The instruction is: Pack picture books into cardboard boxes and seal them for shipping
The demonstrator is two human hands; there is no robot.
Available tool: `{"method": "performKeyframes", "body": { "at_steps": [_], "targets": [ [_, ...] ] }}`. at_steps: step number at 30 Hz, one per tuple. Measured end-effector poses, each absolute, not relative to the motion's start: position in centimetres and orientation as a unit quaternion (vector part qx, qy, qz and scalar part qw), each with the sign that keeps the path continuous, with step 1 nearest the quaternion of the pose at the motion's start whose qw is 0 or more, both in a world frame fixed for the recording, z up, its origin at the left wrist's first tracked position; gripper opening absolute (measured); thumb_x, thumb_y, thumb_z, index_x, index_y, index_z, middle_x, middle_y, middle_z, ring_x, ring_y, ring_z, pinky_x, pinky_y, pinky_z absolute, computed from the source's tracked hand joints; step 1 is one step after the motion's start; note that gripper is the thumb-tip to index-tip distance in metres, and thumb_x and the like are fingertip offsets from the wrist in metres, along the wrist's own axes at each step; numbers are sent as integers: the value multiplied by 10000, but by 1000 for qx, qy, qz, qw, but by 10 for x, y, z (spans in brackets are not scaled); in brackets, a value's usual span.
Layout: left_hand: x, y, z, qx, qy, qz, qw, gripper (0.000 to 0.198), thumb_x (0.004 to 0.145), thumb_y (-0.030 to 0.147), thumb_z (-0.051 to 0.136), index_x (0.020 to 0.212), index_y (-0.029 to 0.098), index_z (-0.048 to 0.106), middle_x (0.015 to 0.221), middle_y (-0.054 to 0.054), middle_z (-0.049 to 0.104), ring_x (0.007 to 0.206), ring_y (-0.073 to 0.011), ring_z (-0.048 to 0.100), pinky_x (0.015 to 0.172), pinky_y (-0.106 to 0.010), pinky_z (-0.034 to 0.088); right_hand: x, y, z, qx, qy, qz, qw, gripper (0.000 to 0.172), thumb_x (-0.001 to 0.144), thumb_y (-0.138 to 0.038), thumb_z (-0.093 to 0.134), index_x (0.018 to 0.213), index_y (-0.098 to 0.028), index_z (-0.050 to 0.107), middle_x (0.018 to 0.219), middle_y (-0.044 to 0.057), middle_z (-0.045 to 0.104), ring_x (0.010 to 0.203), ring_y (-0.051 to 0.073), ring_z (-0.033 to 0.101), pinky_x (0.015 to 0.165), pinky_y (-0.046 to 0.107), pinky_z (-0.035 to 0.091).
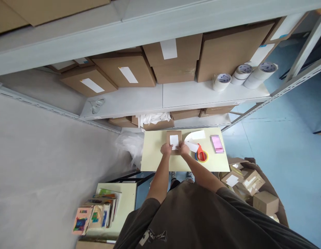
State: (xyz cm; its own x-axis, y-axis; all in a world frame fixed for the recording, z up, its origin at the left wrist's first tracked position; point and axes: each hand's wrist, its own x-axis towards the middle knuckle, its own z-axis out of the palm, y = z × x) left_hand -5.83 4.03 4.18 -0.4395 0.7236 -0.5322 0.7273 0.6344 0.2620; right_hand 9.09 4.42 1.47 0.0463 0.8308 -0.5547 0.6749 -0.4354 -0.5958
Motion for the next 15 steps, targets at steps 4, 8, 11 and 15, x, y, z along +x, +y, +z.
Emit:
{"method": "performKeyframes", "body": {
  "at_steps": [4, 8, 11, 15],
  "targets": [
    [-65, 45, 48, 453, 851, -17, 267, 553, 858, 582, 783, 1189, 140, 770, 1165, -232, 770, 1133, -382, 709, 923, -442, 544, 92, 42, 22, -691, -589, 414, 57, 479, 958, -321, 724, 1420, -246, 620, 1043, 136, 795, 1029, 301, 747, 884, 361, 499],
    [-63, 37, 43, 620, 736, 54, 266, 472, 1005, 366, 611, 1446, 201, 651, 1544, -200, 596, 1490, -341, 480, 1165, -447, 445, 87, 29, 28, -672, -627, 394, 18, 509, 1021, -351, 630, 1524, -277, 601, 1091, 145, 804, 1043, 307, 754, 908, 373, 500],
    [-64, 31, 32, 665, 679, 47, 307, 657, 1034, 379, 530, 1666, 241, 413, 1790, -129, 259, 1668, -322, 161, 1258, -506, 352, 86, 20, 30, -674, -627, 390, 13, 526, 1015, -350, 615, 1536, -271, 606, 1074, 146, 807, 1027, 324, 751, 908, 391, 507],
    [-88, 32, 20, 657, 658, 51, 364, 790, 1024, 534, 540, 1723, 270, 284, 1824, -92, 121, 1691, -304, 43, 1276, -495, 331, 96, 7, 31, -679, -595, 415, 110, 480, 994, -401, 608, 1448, -263, 673, 900, 72, 789, 900, 289, 737, 874, 360, 524]
  ]
}}
